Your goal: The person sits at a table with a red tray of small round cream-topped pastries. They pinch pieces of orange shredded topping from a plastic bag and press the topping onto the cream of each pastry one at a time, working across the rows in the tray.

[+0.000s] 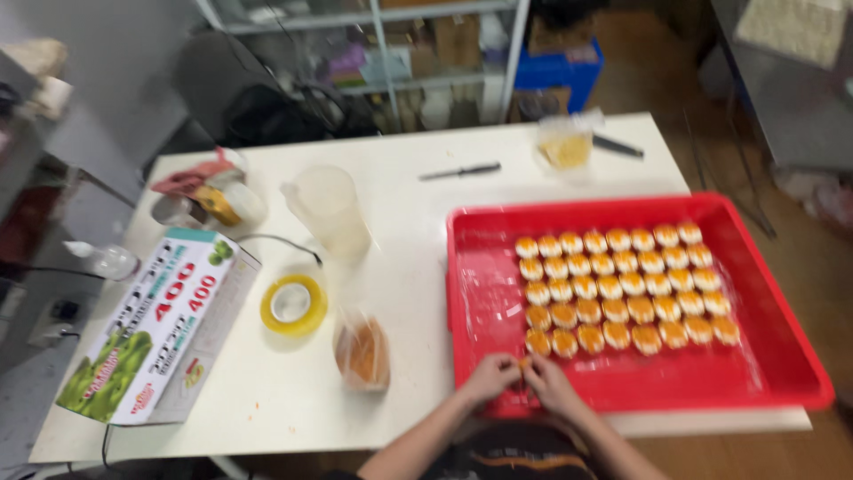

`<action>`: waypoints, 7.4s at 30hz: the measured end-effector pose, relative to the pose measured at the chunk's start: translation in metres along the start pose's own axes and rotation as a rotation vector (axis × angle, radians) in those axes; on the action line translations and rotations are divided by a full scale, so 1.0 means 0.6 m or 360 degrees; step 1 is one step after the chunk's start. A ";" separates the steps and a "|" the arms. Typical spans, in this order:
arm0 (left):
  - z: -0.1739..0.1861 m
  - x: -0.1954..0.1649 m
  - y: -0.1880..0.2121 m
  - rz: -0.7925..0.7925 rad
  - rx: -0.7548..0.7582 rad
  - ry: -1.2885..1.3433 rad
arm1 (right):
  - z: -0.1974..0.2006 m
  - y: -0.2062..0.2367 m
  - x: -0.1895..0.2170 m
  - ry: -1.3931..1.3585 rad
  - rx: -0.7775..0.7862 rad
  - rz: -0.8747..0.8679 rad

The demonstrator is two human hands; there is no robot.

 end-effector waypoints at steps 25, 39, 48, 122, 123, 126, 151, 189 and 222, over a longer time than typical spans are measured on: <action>0.010 0.028 -0.019 0.0315 -0.0169 0.0211 | 0.022 -0.036 -0.038 -0.0234 -0.0165 -0.0362; 0.004 0.011 -0.014 0.0279 -0.0178 0.0196 | 0.030 -0.029 -0.032 -0.0219 -0.0188 -0.0392; -0.004 0.020 -0.038 -0.0122 -0.0231 -0.0087 | 0.075 -0.025 -0.040 0.0164 -0.0442 0.0048; -0.619 0.035 -0.574 -0.1060 0.0224 -0.2173 | 0.807 -0.283 -0.135 0.1474 -0.0507 0.0068; -0.620 0.037 -0.574 -0.1063 0.0238 -0.2215 | 0.808 -0.282 -0.135 0.1468 -0.0510 0.0042; -0.620 0.037 -0.572 -0.1071 0.0255 -0.2285 | 0.812 -0.277 -0.135 0.1430 -0.0509 -0.0020; -0.417 -0.063 -0.304 -0.0953 -0.0570 -0.1394 | 0.768 -0.226 -0.076 0.1235 -0.0536 0.0313; 0.021 -0.055 0.019 -0.0632 -0.0480 -0.1472 | -0.013 -0.037 0.019 0.1046 0.0163 0.0217; 0.051 -0.043 0.025 -0.0589 -0.0349 -0.1272 | -0.018 -0.040 0.008 0.0792 -0.0109 0.0096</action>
Point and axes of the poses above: each hand's wrist, its own y-axis away from the middle knuckle, its own z-axis out of the back of the hand, x = y × z, the point moved 7 cm from there along -y, towards the middle knuckle, and after that the axes turned 12 degrees about -x, right-handed, at the moved point
